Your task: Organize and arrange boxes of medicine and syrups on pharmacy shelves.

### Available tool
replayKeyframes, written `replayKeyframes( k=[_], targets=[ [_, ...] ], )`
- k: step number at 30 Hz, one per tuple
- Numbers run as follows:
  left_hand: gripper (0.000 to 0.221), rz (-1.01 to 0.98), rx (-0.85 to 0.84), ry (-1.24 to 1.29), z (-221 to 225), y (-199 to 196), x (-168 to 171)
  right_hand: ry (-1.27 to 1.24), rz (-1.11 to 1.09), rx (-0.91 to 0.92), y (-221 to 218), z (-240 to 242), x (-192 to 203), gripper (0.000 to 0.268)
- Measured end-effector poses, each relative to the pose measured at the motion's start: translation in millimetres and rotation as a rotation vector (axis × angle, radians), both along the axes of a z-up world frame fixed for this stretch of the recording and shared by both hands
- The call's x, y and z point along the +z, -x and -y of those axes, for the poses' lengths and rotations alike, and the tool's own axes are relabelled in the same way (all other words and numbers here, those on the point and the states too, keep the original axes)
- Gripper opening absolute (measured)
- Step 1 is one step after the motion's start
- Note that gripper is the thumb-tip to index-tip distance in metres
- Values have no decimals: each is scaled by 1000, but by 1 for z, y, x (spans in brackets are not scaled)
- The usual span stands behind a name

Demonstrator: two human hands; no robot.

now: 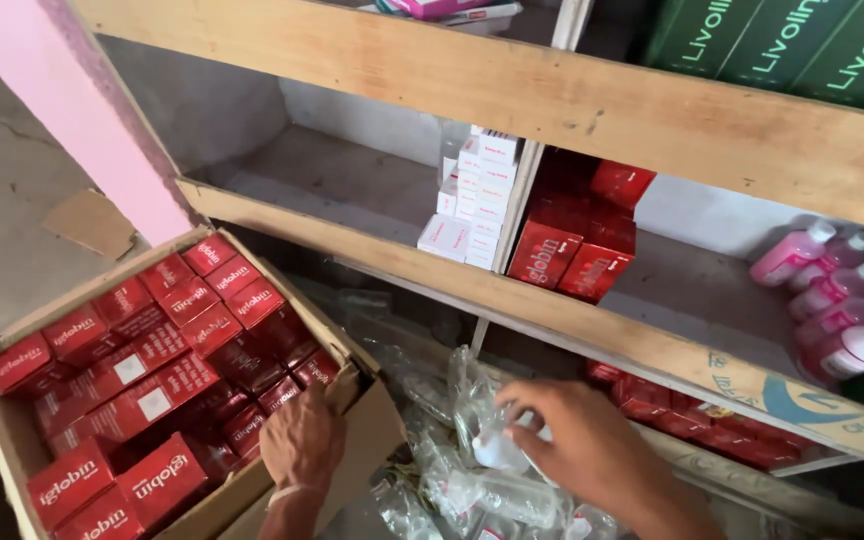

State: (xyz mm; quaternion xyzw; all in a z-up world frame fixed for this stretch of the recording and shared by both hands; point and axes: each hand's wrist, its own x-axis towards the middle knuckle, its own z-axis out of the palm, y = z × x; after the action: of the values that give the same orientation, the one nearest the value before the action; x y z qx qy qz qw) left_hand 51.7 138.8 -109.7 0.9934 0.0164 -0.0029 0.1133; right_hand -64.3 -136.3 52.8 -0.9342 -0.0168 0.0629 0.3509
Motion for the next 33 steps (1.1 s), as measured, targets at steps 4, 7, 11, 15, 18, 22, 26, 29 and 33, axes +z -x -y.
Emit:
replayKeyframes(
  k=[4,7,11,15,18,22,26,29,33],
  targets=[
    [31,21,-23,1,8,12,-2,-40,56,-92,-3,4,17,33],
    [30,-3,-41,-8,10,32,-6,-33,29,-137,-5,-2,30,35],
    [25,-121,-122,-17,35,68,-2,-73,110,-163,7,-11,27,30],
    [18,-35,-172,115,77,82,-6,-86,134,-219,5,-2,31,28],
    [17,-14,-274,220,92,103,-23,-54,73,-227,13,2,20,34],
    [10,35,-414,232,104,111,-38,17,77,-263,15,-2,13,34],
    [33,296,-456,231,104,104,-18,-42,98,-251,22,-4,-1,35],
    [30,292,-594,56,97,81,-2,-20,116,-301,31,5,-14,33],
    [33,358,-375,194,78,39,33,102,24,-319,77,-1,-24,34]
  ],
)
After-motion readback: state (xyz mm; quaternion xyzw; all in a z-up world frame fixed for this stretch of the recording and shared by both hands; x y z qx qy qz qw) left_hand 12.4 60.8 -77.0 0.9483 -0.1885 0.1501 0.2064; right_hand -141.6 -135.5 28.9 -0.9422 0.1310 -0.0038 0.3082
